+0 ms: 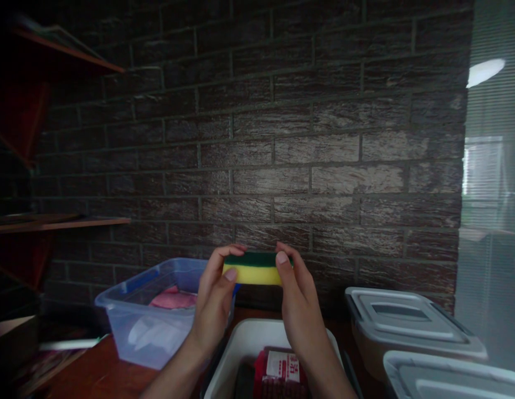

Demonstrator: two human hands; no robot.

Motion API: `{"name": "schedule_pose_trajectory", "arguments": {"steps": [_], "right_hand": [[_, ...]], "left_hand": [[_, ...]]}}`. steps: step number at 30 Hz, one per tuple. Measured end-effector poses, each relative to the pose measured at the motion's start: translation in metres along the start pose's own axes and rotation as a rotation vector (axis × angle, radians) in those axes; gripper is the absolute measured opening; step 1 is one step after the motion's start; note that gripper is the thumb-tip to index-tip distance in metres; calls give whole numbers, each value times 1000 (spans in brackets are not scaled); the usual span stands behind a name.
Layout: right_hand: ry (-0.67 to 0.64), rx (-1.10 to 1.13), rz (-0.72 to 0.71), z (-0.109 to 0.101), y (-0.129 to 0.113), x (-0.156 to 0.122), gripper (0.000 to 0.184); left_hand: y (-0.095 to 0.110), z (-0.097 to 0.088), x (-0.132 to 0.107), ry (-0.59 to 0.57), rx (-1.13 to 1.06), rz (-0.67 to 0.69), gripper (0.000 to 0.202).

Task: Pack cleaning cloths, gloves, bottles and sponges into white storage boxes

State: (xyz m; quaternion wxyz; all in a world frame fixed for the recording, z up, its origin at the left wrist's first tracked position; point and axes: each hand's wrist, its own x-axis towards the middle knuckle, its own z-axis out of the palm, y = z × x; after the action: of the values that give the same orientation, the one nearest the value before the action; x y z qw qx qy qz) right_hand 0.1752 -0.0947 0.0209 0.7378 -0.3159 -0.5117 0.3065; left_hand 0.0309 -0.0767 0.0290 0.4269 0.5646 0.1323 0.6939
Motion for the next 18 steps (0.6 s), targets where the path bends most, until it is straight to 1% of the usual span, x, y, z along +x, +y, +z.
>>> {"name": "schedule_pose_trajectory", "arguments": {"steps": [2, 3, 6, 10, 14, 18], "right_hand": [[25, -1, -9, -1, 0, 1, 53], [35, 0, -14, -1, 0, 2, 54], [41, -15, -13, -2, -1, 2, 55], [50, -46, 9, -3, -4, 1, 57], [48, -83, 33, -5, -8, 1, 57], [40, -100, 0, -7, -10, 0, 51]], "left_hand": [[5, 1, -3, -75, 133, 121, 19], [6, 1, -3, -104, 186, 157, 18], [5, 1, -4, -162, 276, 187, 22], [-2, -1, -3, -239, 367, 232, 30], [-6, -2, -3, -272, 441, 222, 34], [-2, -1, -3, -287, 474, 230, 33]]}}
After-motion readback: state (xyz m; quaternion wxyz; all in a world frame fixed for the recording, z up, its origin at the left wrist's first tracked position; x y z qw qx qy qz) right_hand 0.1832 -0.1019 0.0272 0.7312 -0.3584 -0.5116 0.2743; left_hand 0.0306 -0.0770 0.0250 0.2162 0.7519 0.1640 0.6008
